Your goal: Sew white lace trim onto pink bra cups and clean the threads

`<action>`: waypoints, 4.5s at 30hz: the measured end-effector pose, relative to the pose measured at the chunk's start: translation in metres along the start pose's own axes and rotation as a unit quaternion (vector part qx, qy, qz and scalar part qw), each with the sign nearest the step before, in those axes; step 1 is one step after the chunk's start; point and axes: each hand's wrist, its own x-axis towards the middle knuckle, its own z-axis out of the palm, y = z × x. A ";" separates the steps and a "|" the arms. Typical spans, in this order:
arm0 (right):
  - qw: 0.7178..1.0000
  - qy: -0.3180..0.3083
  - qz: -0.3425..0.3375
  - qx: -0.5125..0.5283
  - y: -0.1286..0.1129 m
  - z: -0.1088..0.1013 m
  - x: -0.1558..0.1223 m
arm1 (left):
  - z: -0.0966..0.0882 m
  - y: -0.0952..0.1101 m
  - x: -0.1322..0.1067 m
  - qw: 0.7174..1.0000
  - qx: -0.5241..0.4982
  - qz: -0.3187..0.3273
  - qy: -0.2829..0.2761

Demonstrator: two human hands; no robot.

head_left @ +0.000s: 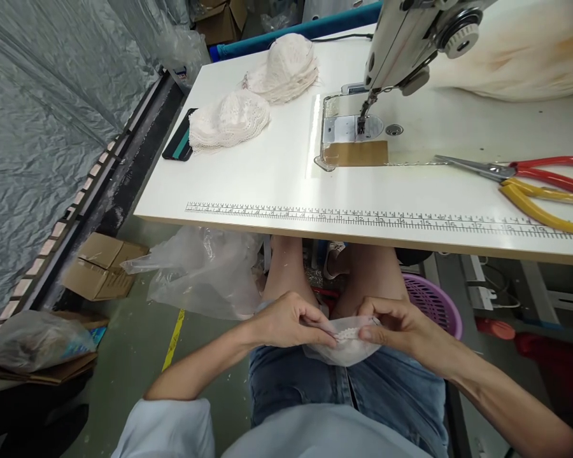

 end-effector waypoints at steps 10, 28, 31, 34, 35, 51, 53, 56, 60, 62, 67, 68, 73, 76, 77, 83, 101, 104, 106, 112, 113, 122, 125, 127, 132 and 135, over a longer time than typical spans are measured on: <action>1.000 -0.022 -0.003 0.005 -0.010 0.007 0.001 | -0.010 0.004 -0.003 0.997 -0.041 -0.037 -0.052; 0.999 -0.020 -0.021 -0.017 -0.006 0.003 0.002 | -0.004 -0.001 0.005 0.997 -0.067 -0.042 -0.011; 0.999 -0.013 -0.033 -0.039 -0.009 0.006 0.001 | -0.001 0.001 0.009 0.998 -0.056 -0.042 -0.008; 0.998 -0.011 -0.040 -0.054 -0.011 0.006 -0.001 | 0.001 0.002 0.010 0.996 -0.067 -0.057 0.002; 0.997 -0.013 -0.041 -0.061 -0.011 0.005 -0.001 | 0.001 0.002 0.011 0.996 -0.071 -0.062 0.002; 0.993 -0.014 -0.011 -0.117 -0.012 0.008 0.004 | -0.002 -0.001 0.006 0.998 -0.004 -0.065 0.025; 0.993 -0.017 -0.012 -0.116 -0.012 0.007 0.003 | -0.002 -0.001 0.006 0.997 0.002 -0.067 0.030; 0.993 -0.026 -0.018 -0.115 -0.012 0.006 0.002 | -0.002 -0.002 0.006 0.997 0.002 -0.074 0.037; 0.994 -0.032 -0.017 -0.106 -0.011 0.005 0.002 | -0.002 -0.002 0.005 0.995 0.004 -0.086 0.042; 0.994 -0.035 -0.016 -0.104 -0.011 0.005 0.002 | -0.002 -0.002 0.005 0.995 0.003 -0.090 0.042; 0.993 -0.032 -0.027 -0.109 -0.011 0.007 0.002 | -0.001 -0.003 0.003 0.995 -0.014 -0.086 0.043; 0.993 -0.029 -0.027 -0.110 -0.011 0.007 0.001 | -0.001 -0.003 0.003 0.995 -0.016 -0.084 0.044; 0.994 -0.039 -0.021 -0.100 -0.009 0.008 0.000 | 0.000 -0.002 0.001 0.995 -0.019 -0.084 0.044; 0.994 -0.049 -0.014 -0.094 -0.008 0.009 0.002 | 0.001 -0.003 0.002 0.996 -0.016 -0.083 0.043; 0.994 -0.052 -0.010 -0.090 -0.008 0.009 0.004 | 0.002 -0.003 0.002 0.995 -0.014 -0.085 0.042; 0.998 -0.047 -0.014 -0.028 -0.004 0.010 0.009 | 0.000 -0.005 0.003 0.996 -0.027 -0.087 0.014; 0.995 -0.054 0.022 0.078 0.025 -0.018 -0.001 | -0.011 -0.018 -0.001 0.994 -0.047 -0.082 -0.052; 0.995 -0.056 0.015 0.082 0.031 -0.021 -0.002 | -0.010 -0.021 0.000 0.996 -0.033 -0.060 -0.057; 0.994 -0.058 0.014 0.086 0.035 -0.023 -0.003 | -0.009 -0.021 0.000 0.996 -0.041 -0.051 -0.059; 0.993 -0.043 0.022 0.106 0.041 -0.025 -0.003 | -0.013 -0.019 0.001 0.989 -0.100 -0.052 -0.095; 0.993 -0.043 0.024 0.110 0.041 -0.024 -0.002 | -0.014 -0.020 0.001 0.989 -0.102 -0.048 -0.099; 0.990 -0.047 0.016 0.135 0.034 -0.013 0.002 | -0.006 -0.020 0.006 0.993 -0.090 -0.035 -0.066; 0.989 -0.039 0.018 0.139 0.032 -0.014 0.001 | -0.004 -0.019 0.009 0.993 -0.096 -0.039 -0.062; 0.989 -0.042 0.024 0.142 0.032 -0.014 0.001 | -0.004 -0.019 0.010 0.992 -0.098 -0.031 -0.072; 0.986 -0.050 0.025 0.159 0.030 -0.012 0.001 | -0.008 -0.018 0.008 0.993 -0.085 -0.017 -0.083; 0.986 -0.051 0.015 0.159 0.029 -0.012 0.000 | -0.006 -0.012 0.008 0.996 -0.051 -0.009 -0.067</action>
